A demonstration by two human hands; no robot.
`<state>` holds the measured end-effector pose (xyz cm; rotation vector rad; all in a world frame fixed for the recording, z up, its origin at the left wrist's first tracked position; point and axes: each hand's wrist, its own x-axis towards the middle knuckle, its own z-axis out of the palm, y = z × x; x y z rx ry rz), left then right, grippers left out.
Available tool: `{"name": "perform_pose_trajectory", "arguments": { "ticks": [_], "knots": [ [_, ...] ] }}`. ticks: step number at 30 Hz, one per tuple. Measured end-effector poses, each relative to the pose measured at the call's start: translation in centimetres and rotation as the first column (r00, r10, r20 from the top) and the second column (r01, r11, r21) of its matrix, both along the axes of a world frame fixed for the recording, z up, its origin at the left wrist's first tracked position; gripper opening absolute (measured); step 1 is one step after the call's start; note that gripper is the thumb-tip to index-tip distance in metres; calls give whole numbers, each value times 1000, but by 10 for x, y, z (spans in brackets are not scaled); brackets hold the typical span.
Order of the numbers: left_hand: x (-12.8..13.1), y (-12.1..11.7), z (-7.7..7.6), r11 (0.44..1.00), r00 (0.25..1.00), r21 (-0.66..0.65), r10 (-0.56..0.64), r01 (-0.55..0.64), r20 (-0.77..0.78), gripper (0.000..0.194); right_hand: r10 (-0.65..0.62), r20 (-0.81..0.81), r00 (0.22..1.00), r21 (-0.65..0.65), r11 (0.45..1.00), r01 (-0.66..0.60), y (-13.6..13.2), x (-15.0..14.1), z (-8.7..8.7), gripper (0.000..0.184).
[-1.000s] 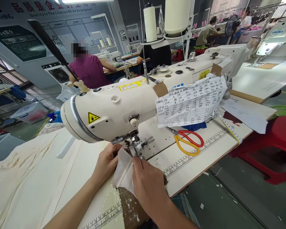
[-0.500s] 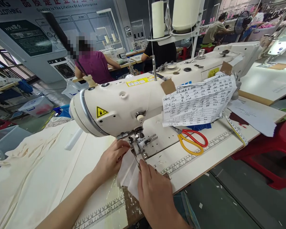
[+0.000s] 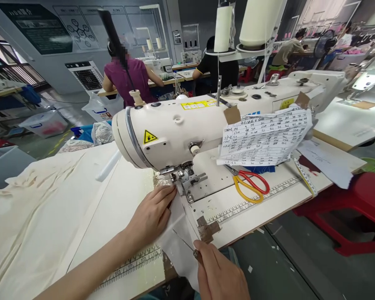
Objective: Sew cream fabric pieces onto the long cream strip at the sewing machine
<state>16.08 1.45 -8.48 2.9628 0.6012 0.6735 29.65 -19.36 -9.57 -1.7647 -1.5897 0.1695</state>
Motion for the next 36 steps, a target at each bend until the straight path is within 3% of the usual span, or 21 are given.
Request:
{"name": "perform_pose_trajectory", "arguments": {
  "ticks": [4,10,15,22,30,36],
  "knots": [
    [-5,2,-1,998,1000,-68,-19,19,-1,48,3,49,999,-4,1000,-3,0,1,-1,44],
    [-2,-2,-4,1000,1000,7,10,-10,-19,47,33,159,987,-44,999,-26,4,5,4,39],
    [-1,-2,-4,999,998,-11,35,-36,-52,47,52,236,970,-70,997,-37,11,10,6,36],
    [-3,-5,-4,999,997,7,31,-31,-75,49,21,329,944,-22,1000,-15,26,10,9,32],
    [-2,-17,-1,997,994,76,41,-33,-99,50,76,315,946,-118,992,-41,31,11,7,35],
    [-3,-20,2,997,995,77,31,-23,-95,49,90,277,957,-112,992,-61,39,6,13,34]
  ]
}}
